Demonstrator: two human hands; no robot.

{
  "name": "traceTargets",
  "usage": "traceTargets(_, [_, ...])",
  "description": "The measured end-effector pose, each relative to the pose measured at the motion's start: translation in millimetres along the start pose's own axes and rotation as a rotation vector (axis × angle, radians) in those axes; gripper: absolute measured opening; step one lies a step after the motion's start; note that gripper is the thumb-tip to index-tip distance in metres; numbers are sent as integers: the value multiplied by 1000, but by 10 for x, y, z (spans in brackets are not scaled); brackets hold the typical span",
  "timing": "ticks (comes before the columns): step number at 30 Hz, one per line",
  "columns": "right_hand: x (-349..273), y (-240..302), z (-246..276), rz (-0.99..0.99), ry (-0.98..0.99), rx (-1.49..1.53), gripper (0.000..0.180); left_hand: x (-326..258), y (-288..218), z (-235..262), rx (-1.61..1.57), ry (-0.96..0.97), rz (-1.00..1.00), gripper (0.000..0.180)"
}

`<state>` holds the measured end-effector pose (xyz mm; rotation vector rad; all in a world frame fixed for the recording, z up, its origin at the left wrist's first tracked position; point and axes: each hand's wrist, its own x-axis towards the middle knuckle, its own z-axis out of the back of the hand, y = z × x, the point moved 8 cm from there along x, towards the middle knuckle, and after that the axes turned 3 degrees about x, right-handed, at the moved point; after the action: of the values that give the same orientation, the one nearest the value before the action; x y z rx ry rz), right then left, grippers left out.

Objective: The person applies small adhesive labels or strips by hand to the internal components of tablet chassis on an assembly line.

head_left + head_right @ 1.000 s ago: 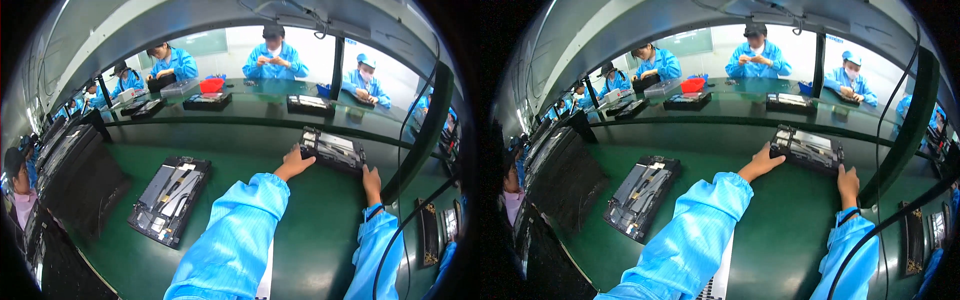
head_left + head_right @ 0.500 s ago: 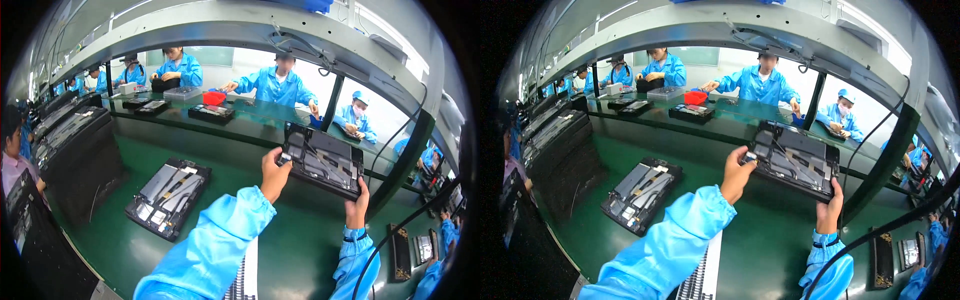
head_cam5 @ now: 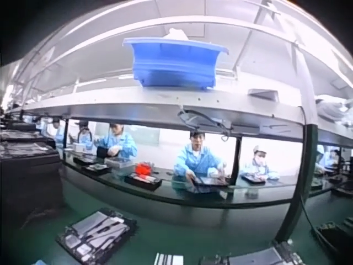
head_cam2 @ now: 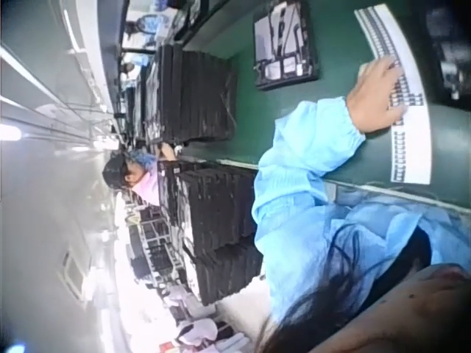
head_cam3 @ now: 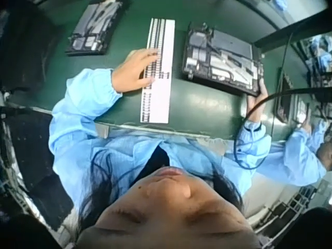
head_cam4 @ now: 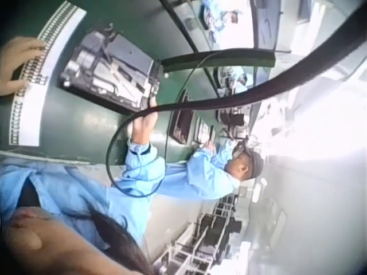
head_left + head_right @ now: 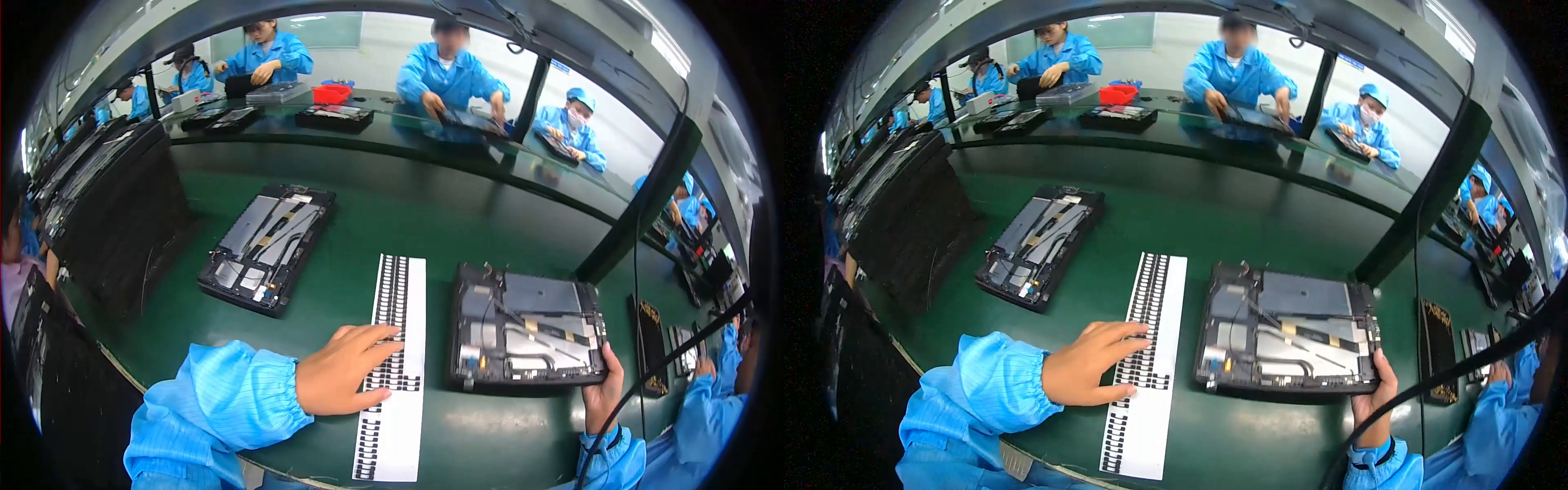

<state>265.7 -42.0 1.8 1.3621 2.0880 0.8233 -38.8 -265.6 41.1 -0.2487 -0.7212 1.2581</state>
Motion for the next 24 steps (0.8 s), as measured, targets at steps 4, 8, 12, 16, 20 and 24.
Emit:
traceTargets(4, [-263,112,203,111,-116,-362,21,-82,-19,-200,239,139,-32,53])
traceTargets(8, [-693,327,-718,1034,-66,-1831,16,-40,-18,-171,261,127,-35,50])
traceTargets(12, [-787,-270,-1427,809,279,-1578,14,12,-32,-136,245,115,-117,46])
traceTargets(16, [-1016,-990,-2140,874,617,-1555,8,40,-26,-206,218,51,-175,45])
traceTargets(20, [-986,-1339,-2217,930,580,-1748,10,54,-71,-220,240,41,-164,46])
traceTargets(24, [-993,-1402,-2218,931,552,-1730,8,72,-103,-217,273,45,-183,48])
